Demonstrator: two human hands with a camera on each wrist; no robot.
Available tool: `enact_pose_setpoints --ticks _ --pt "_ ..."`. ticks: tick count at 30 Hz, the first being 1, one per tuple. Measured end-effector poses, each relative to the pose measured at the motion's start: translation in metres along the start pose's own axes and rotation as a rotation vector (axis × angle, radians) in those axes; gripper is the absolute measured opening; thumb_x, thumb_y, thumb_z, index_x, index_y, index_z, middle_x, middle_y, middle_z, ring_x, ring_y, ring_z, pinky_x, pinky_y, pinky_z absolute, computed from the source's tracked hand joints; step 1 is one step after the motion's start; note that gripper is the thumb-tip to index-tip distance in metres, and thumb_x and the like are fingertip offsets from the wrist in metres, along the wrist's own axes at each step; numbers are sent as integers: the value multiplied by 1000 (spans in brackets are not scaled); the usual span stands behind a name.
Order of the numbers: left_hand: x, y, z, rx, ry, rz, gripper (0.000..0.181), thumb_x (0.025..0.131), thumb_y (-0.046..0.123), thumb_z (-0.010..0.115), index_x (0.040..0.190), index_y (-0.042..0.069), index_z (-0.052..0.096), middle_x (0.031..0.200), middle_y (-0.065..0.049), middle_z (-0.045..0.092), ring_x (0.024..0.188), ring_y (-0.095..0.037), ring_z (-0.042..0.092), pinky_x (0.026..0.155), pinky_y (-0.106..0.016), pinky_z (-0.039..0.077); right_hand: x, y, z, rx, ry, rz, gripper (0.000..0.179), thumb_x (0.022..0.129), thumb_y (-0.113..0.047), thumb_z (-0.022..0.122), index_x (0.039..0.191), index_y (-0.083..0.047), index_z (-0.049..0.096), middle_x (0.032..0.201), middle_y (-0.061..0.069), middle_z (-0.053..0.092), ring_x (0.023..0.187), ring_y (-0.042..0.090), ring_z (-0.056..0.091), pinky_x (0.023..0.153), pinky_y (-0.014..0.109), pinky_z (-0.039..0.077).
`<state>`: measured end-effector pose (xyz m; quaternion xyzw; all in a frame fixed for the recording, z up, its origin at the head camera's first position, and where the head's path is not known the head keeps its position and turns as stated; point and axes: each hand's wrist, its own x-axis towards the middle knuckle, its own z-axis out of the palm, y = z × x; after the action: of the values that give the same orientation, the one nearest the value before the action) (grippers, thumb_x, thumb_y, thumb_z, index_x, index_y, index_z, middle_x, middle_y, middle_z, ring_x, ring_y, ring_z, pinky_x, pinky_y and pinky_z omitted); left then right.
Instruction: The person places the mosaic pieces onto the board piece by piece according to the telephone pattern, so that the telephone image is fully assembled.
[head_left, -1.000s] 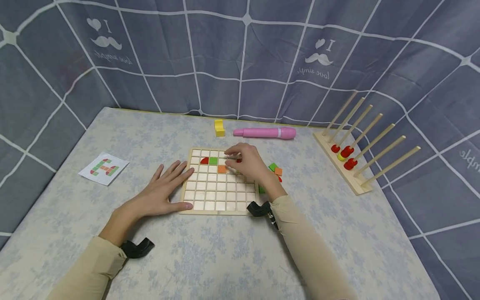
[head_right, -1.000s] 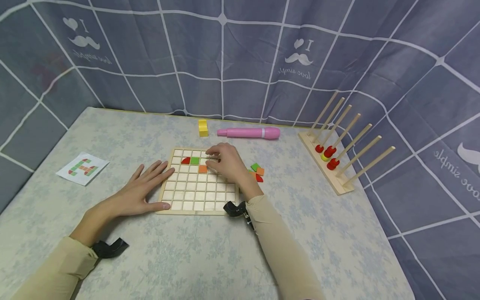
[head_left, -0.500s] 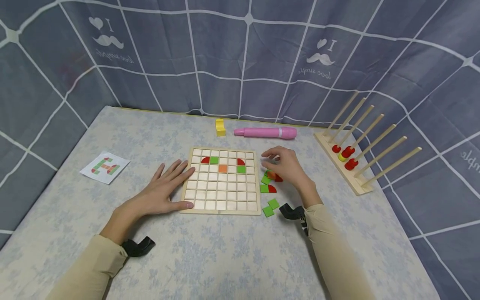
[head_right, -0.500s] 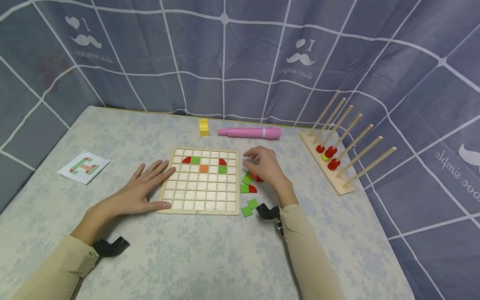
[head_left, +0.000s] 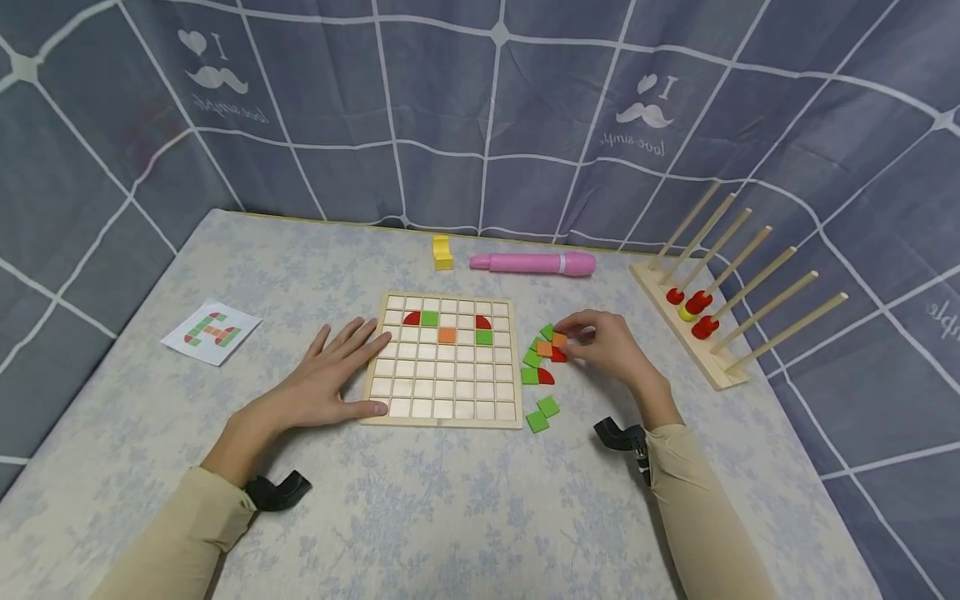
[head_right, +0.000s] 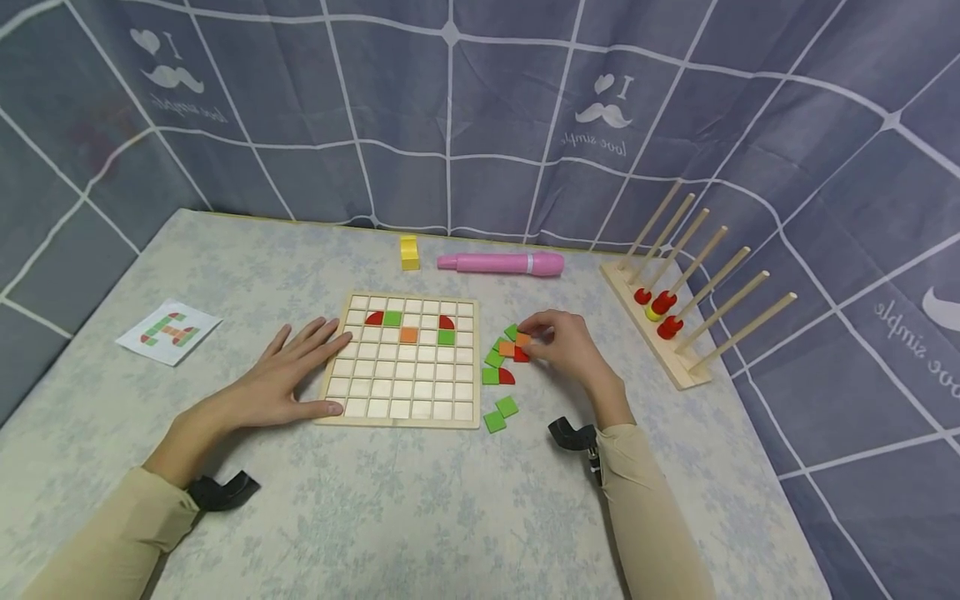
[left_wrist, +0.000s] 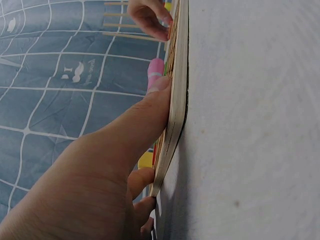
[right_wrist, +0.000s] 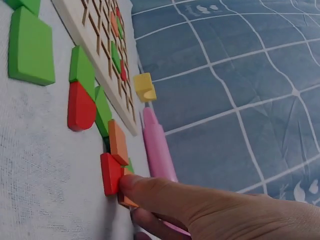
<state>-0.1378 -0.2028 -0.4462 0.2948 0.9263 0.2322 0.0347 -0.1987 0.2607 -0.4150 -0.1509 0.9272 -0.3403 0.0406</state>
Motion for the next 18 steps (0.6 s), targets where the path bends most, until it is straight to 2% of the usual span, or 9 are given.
enact_pose_setpoints --ticks 6,10,15,18 --pt "0 1 0 -7 -1 -1 103 90 60 76 169 15 27 176 -17 16 164 -42 8 127 -69 -1 0 0 -1 -3 -10 4 23 92 -10 82 115 -6 80 112 12 78 105 28 72 98 49 60" --pt "1 0 0 -5 1 -2 103 90 60 75 169 15 27 176 -17 16 164 -42 8 127 -69 -2 0 3 -2 17 -3 -1 20 93 -12 83 112 -8 80 105 9 78 97 24 71 94 45 61" --pt "2 -1 1 -6 -4 0 103 90 61 75 169 16 27 176 -17 16 164 -42 8 127 -70 -1 2 2 -5 86 -19 -39 16 94 -14 82 110 -11 80 99 5 77 91 19 70 89 37 60" --pt "1 0 1 -4 -6 -4 103 90 61 75 169 16 27 176 -17 17 164 -42 8 127 -70 -1 6 -6 -5 150 -25 -69 17 94 -14 81 111 -9 80 101 7 78 93 20 71 89 36 60"
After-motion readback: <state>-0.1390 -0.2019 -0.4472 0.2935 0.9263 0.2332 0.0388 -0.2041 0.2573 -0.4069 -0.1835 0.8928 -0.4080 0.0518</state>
